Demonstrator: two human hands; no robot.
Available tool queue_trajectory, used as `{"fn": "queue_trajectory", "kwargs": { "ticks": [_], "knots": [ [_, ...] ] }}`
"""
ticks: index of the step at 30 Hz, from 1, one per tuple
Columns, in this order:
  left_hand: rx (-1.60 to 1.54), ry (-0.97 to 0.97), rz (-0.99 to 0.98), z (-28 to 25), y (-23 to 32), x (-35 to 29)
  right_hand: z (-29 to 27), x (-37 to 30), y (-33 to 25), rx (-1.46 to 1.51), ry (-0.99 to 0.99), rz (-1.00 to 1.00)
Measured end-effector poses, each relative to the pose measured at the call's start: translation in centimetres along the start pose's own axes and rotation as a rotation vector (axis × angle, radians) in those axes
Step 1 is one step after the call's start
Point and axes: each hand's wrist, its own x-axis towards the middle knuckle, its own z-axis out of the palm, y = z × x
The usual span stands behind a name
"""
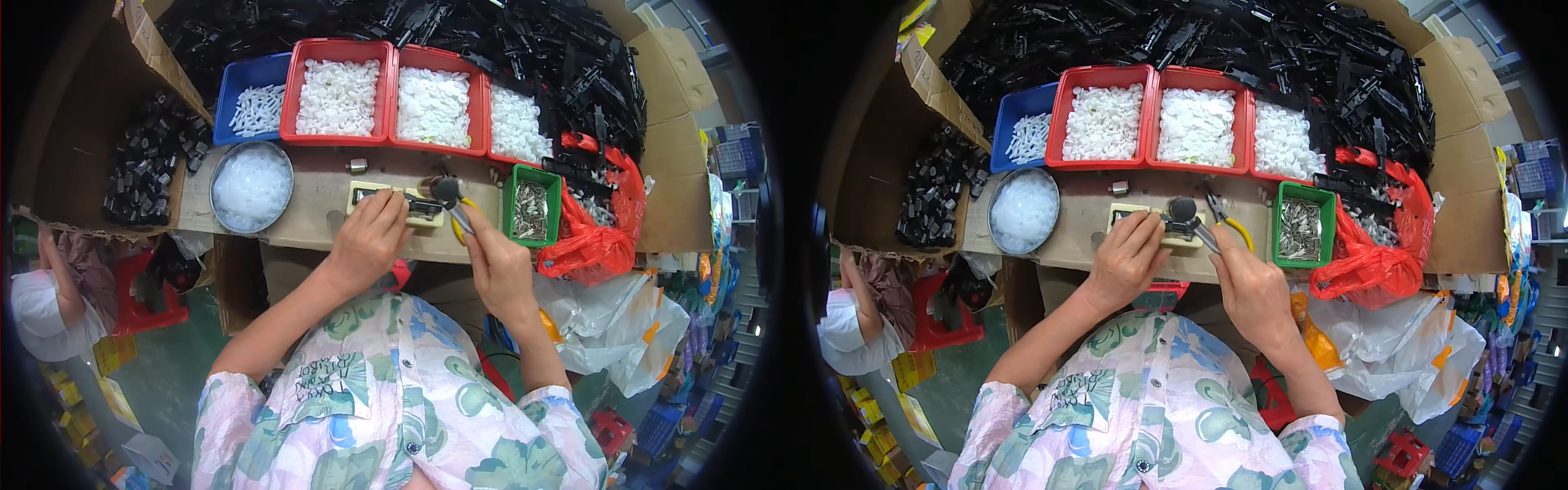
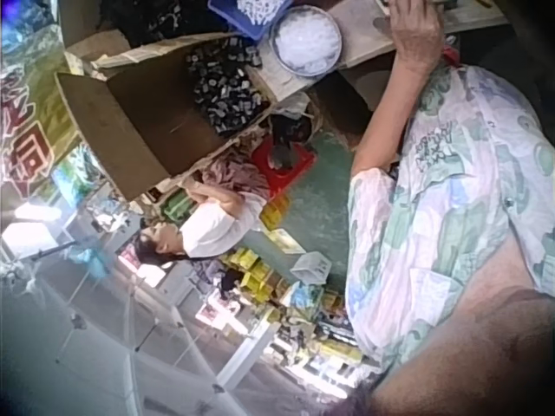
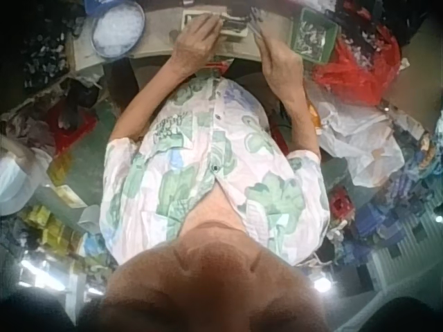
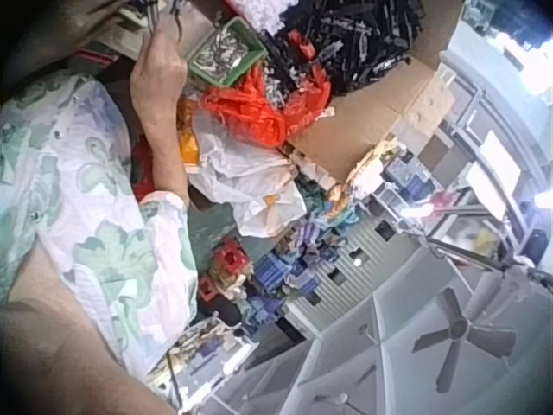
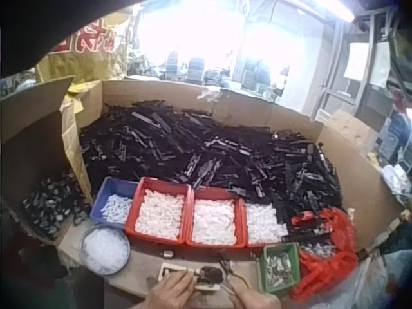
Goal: The person assembles small padlocks at a workbench using a hammer, pliers, and a wooden jig. They place a lock body in the jig, insert a metal pin, and strike it with a hammer to secure it. The person then uses pliers to adjust the shackle and places the finished lock into a container.
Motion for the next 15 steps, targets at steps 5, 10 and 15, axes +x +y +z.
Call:
{"fn": "queue_trajectory", "kwargs": {
  "ticks": [5,10,15],
  "knots": [
    [-0.036,0.024,0.000,0.8,2.1,-0.8,0.7,2.2,-1.5,0.091,0.169,-0.249],
    [-0.067,0.008,0.021,1.5,1.7,-1.6,2.1,2.6,-1.2,-0.095,-0.069,-0.207],
    [-0.072,0.021,0.019,1.7,1.7,-1.9,2.3,2.6,-1.1,0.016,-0.004,-0.218]
  ]
}}
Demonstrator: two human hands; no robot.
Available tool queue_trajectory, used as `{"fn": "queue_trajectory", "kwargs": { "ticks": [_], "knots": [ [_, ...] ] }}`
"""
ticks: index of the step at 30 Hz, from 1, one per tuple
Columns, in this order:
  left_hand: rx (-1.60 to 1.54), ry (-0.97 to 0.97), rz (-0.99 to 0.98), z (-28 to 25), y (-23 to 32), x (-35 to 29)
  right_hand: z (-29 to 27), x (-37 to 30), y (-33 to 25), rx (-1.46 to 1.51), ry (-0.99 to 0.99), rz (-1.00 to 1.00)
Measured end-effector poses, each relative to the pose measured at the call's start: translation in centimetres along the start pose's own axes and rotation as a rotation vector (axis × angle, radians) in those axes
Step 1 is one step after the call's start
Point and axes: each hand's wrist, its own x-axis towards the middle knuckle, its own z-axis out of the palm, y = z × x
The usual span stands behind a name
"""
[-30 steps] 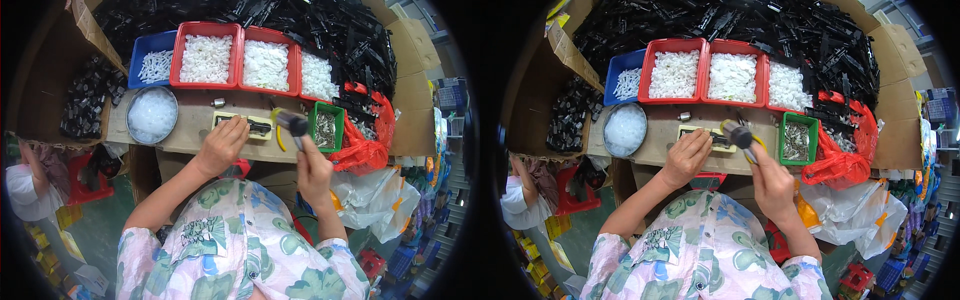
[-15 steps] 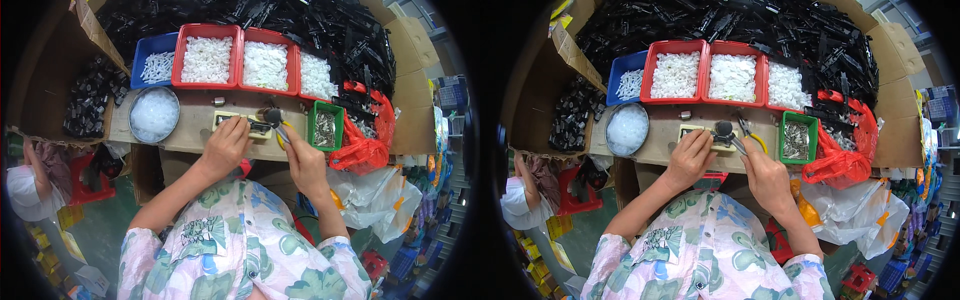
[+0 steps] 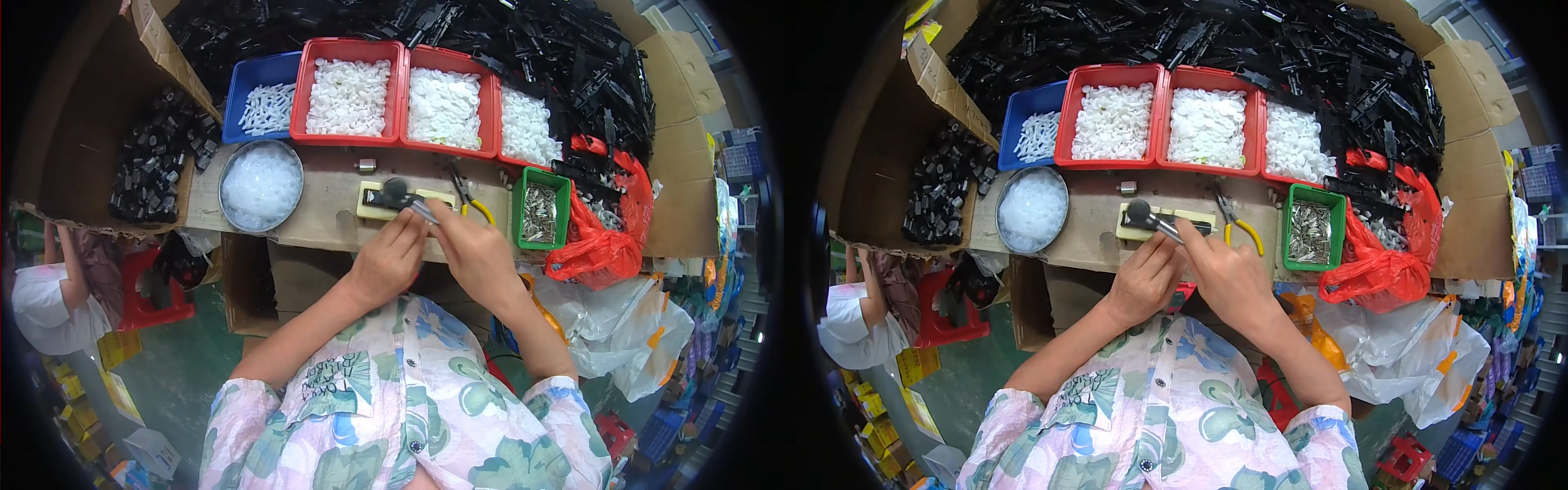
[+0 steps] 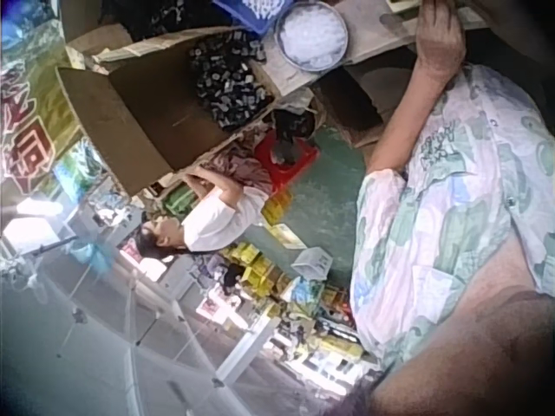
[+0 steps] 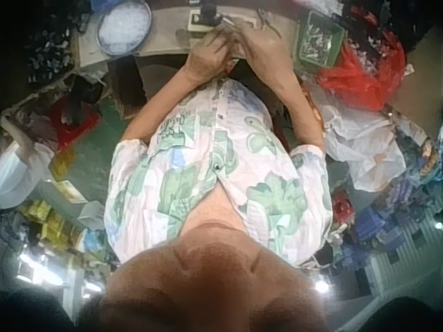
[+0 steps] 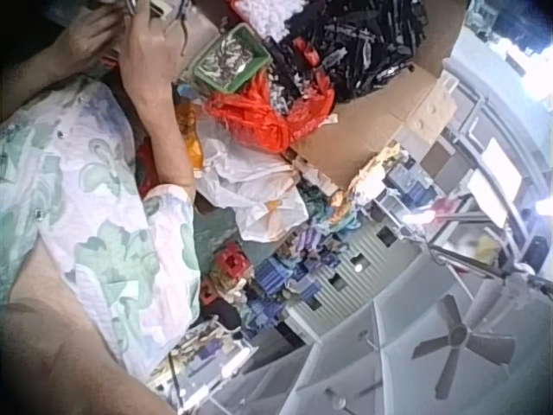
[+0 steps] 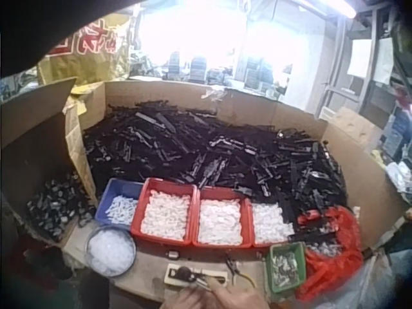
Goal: The person assembles small padlocks at a workbench using a hammer, pliers, and a wooden jig. They place a lock body in the jig, insert a metal pin, and strike it with a hammer to secure it. The person then uses pliers to adjust the shackle and places the finished lock into a container.
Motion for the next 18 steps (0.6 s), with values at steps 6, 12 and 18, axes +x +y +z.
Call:
{"fn": "queue_trajectory", "kwargs": {
  "ticks": [6,12,18],
  "knots": [
    [0.002,-0.011,-0.009,-0.9,0.0,0.5,-0.4,-0.1,0.3,0.057,0.031,0.026],
    [0.023,-0.007,-0.005,-0.7,0.0,0.7,-0.7,-0.5,0.6,0.105,0.026,0.086],
    [-0.003,-0.018,-0.031,-0.6,0.0,0.8,1.1,-1.2,2.6,0.107,-0.090,0.179]
  ]
}}
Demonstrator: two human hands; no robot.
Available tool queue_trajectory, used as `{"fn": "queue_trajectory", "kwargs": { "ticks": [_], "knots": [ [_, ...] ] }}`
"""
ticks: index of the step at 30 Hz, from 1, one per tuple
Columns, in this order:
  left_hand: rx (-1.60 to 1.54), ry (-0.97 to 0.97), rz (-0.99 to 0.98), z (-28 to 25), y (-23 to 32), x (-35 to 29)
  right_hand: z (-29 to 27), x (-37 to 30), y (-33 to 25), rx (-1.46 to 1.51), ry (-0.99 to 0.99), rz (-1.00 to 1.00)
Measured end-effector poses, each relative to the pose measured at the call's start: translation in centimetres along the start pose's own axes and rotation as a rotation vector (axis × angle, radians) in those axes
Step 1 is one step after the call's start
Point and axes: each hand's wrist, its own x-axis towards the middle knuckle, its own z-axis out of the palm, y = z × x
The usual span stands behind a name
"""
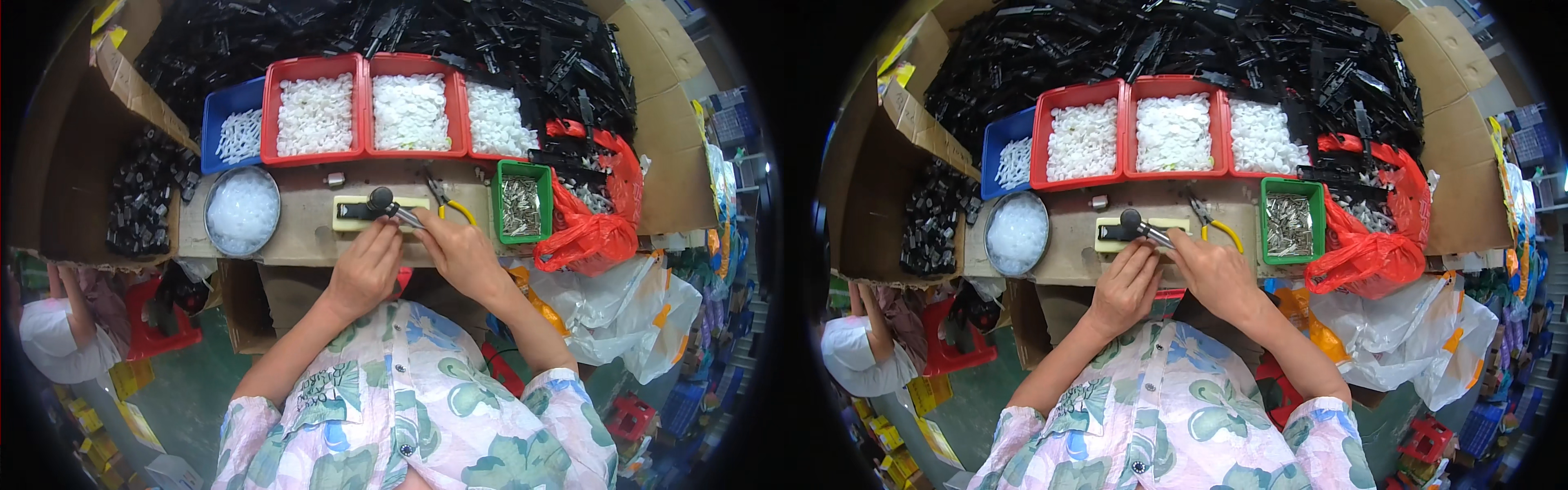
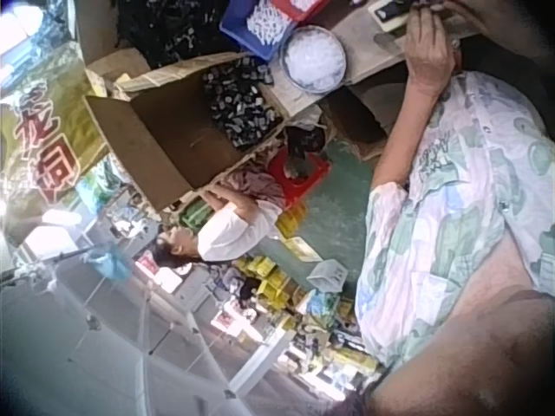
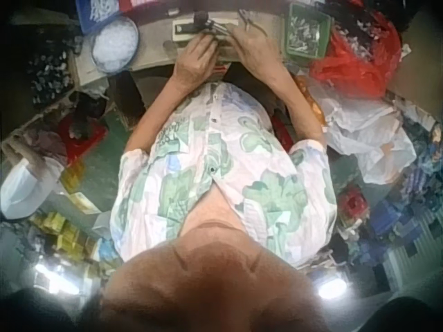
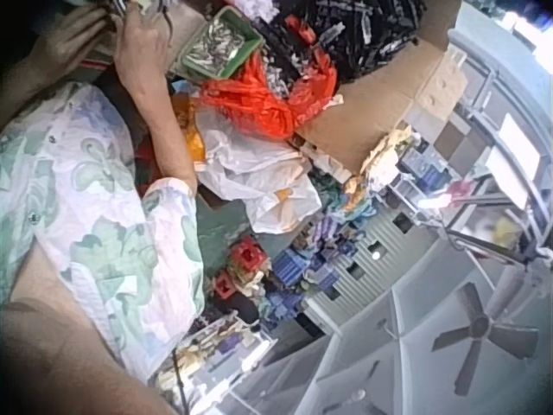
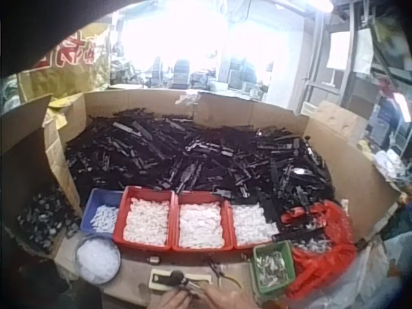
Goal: The person assembles small padlocks at a workbench using a hammer, pliers, and a wooden jig. They place a lock body in the jig, insert a metal pin, and strike it with a hammer to secure it. The person then uses pliers to adjust the shackle and places the finished lock into a container.
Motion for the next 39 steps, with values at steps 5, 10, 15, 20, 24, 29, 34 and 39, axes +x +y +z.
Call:
{"fn": "queue_trajectory", "kwargs": {
  "ticks": [5,10,15,20,24,29,34,39],
  "knots": [
    [-0.002,0.001,-0.012,-0.8,-0.2,0.9,-3.9,0.9,2.4,-0.146,0.269,-0.037],
    [0.037,0.015,-0.054,-1.1,-0.7,2.1,-9.5,2.6,9.6,-0.457,0.581,0.130],
    [0.066,-0.087,-0.090,-1.0,-1.8,2.8,-10.8,1.3,15.2,-0.628,0.547,0.225],
    [-0.110,-0.119,-0.133,-1.2,-2.7,3.1,-9.5,1.4,9.2,-0.517,0.563,0.082],
    [-0.211,-0.049,-0.265,-3.1,-1.3,4.5,-4.0,-0.8,4.1,-0.206,0.049,-0.028],
    [-0.303,-0.008,-0.316,-4.2,-0.5,5.0,-1.3,-0.8,3.0,-0.264,-0.069,0.071],
    [-0.553,-0.055,-0.493,-4.2,-0.4,4.0,-1.1,0.4,2.3,-0.423,-0.096,0.159],
    [-0.639,-0.126,-0.612,-4.3,0.2,3.7,-2.0,-0.6,2.6,-0.157,0.014,0.103]
  ]
}}
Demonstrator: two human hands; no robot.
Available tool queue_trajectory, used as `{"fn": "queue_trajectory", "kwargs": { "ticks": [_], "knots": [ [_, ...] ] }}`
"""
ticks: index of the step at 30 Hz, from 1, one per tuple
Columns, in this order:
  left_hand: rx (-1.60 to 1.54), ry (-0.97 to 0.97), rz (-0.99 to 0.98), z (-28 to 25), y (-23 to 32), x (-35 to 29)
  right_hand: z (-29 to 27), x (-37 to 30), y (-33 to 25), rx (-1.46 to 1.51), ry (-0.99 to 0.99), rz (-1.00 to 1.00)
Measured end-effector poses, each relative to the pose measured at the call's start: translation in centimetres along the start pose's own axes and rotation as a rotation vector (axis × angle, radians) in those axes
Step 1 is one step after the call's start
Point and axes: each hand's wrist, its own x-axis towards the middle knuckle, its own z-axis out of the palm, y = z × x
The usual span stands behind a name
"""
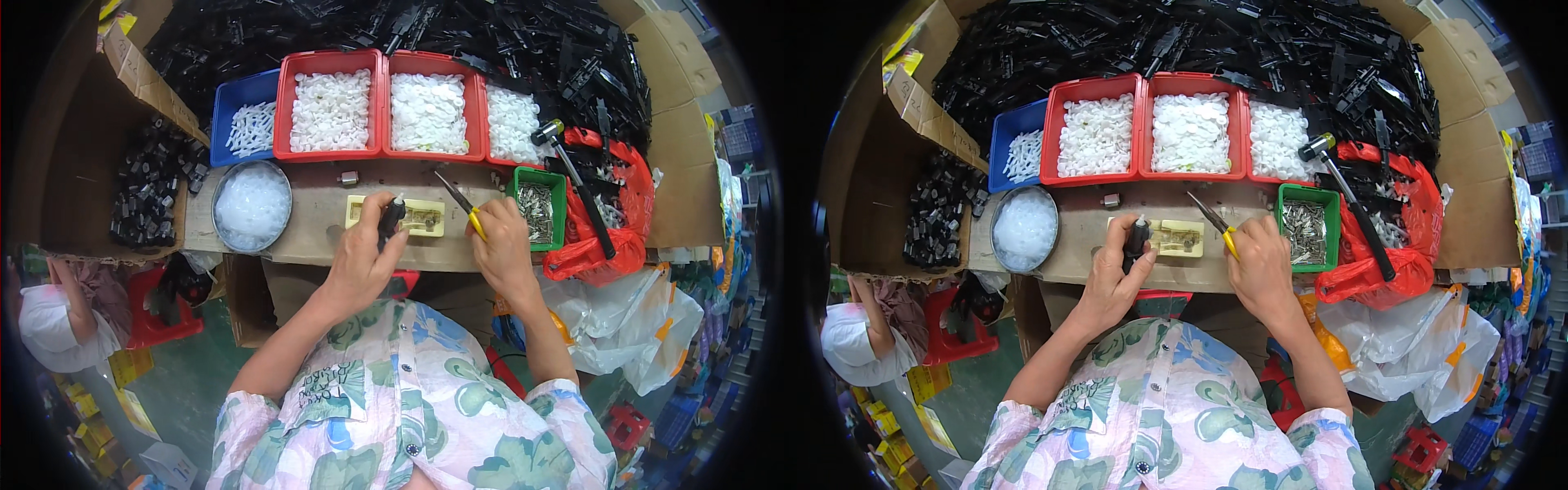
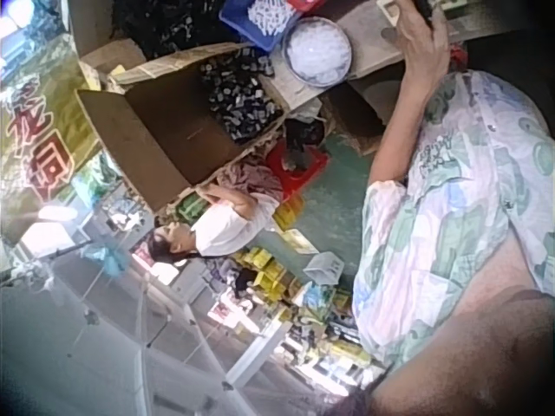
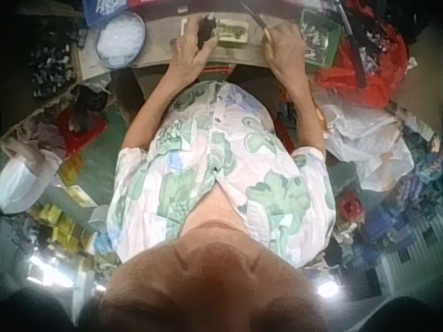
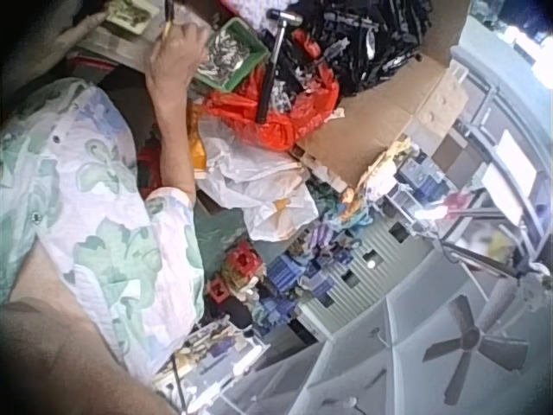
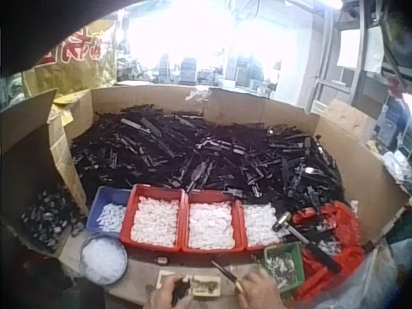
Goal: The person assembles small padlocks at a workbench using a hammer, pliers, and a wooden jig. They place a lock body in the jig, insert a metal pin, and strike it with a hammer to secure it. The person then uses pliers to adjust the shackle and places the finished lock into a container.
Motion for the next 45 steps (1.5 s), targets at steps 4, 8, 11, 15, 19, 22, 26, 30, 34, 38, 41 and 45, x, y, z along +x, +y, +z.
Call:
{"fn": "queue_trajectory", "kwargs": {
  "ticks": [4,8,11,15,19,22,26,30,34,38,41,45],
  "knots": [
    [0.048,-0.027,0.007,0.7,-0.4,0.0,-0.6,-0.9,-1.6,0.151,0.041,-0.118],
    [0.063,-0.088,0.033,1.1,0.1,0.1,-0.7,-1.3,-2.0,0.162,-0.009,-0.152],
    [0.084,-0.063,0.077,1.7,-0.3,0.1,-0.8,-1.5,-1.7,0.268,-0.104,-0.119],
    [0.048,-0.212,-0.043,0.8,0.4,0.2,-0.3,-2.1,-1.8,0.236,-0.049,-0.177],
    [-0.482,-0.525,-0.347,-0.8,0.1,-0.1,-1.0,-3.0,-1.6,0.277,-0.113,-0.208],
    [-1.025,-0.735,-0.482,-1.3,-0.1,-0.5,-1.5,-3.4,-2.4,0.297,-0.120,-0.238],
    [-1.320,-0.846,-0.464,-1.5,-0.9,-0.8,-2.0,-3.4,-3.3,0.286,-0.142,-0.246],
    [-1.049,-0.694,-0.468,-2.6,-0.2,-1.0,-1.8,-2.4,-3.4,0.237,-0.125,-0.223],
    [-0.272,-0.597,-0.482,-7.2,-0.2,-2.8,-0.8,-2.1,-1.5,0.054,-0.076,-0.112],
    [0.566,-0.500,-0.323,-12.2,-3.7,-8.0,1.0,-2.4,0.4,-0.135,-0.034,0.036],
    [0.699,-0.475,-0.478,-13.8,-2.7,-9.7,1.6,-2.0,-0.1,-0.227,-0.065,0.068],
    [0.729,-0.388,-0.286,-12.9,-0.4,-8.0,1.5,-1.5,-0.8,-0.260,-0.069,0.072]
  ]
}}
